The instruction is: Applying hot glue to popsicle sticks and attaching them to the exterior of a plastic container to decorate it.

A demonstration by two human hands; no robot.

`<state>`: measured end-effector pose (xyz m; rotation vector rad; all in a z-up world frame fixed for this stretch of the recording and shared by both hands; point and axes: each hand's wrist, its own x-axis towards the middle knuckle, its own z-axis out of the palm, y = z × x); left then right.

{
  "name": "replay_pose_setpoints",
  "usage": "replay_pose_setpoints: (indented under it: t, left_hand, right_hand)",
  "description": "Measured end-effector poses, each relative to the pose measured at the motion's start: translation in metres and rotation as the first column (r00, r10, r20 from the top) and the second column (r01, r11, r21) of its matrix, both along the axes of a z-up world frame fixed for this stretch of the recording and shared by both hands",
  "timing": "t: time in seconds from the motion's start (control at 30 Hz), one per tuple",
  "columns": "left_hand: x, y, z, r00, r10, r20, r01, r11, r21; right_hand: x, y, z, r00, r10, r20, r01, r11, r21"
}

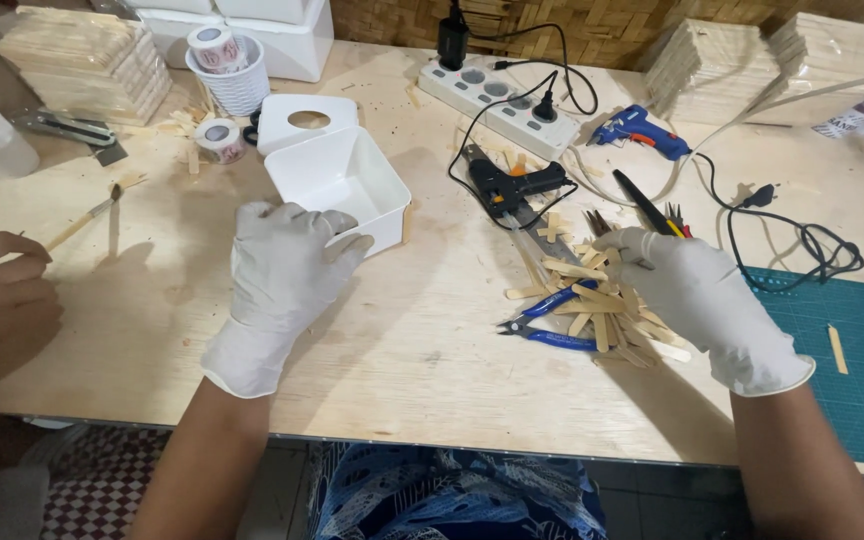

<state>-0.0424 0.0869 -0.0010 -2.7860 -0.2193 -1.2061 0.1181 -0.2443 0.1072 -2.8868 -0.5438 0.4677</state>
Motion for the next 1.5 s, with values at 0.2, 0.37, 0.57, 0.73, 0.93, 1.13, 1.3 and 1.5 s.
replay_pose_setpoints:
  t: [0.2, 0.37, 0.57, 0.73, 0.93, 1.13, 1.3, 1.5]
  left_hand:
    - [0.004, 0.0, -0.001, 0.999, -0.016, -0.04, 0.02, 0.996, 0.083]
    - [0.008, -0.022, -0.008, 0.993, 0.101, -0.058, -0.1, 0.995, 0.012]
    - [0.02, -0.064, 0.0, 0.986, 0.161, -0.03, -0.163, 0.984, -0.072]
    - [0.018, -0.088, 0.033, 0.999, -0.01, -0.041, -0.003, 0.948, -0.318]
    - [0.052, -0.124, 0.037, 0.96, -0.271, 0.068, 0.24, 0.676, -0.697]
    - [0.078, -0.13, 0.041, 0.917, -0.275, 0.289, 0.353, 0.222, -0.909]
    - [0.07, -0.107, 0.037, 0.866, -0.175, 0.469, 0.446, -0.155, -0.881]
    - [0.072, -0.098, 0.032, 0.863, -0.195, 0.466, 0.48, 0.028, -0.877]
  right_hand:
    - [-0.006, 0.013, 0.009, 0.995, -0.05, -0.082, 0.06, 0.991, 0.117]
    - [-0.012, 0.03, 0.007, 0.987, -0.022, -0.158, 0.079, 0.93, 0.359]
    - [-0.008, 0.045, -0.017, 0.964, 0.064, -0.257, 0.161, 0.626, 0.763]
    - [0.021, 0.064, -0.073, 0.873, 0.136, -0.469, 0.388, 0.39, 0.835]
    - [0.022, 0.066, -0.09, 0.746, 0.334, -0.575, 0.58, 0.098, 0.809]
    - [0.015, 0.076, -0.062, 0.873, 0.242, -0.423, 0.367, 0.243, 0.898]
    - [0.077, 0.074, -0.071, 0.765, 0.379, 0.52, -0.556, 0.797, 0.237]
    - [0.15, 0.084, -0.148, 0.72, 0.566, 0.401, -0.526, 0.822, -0.217]
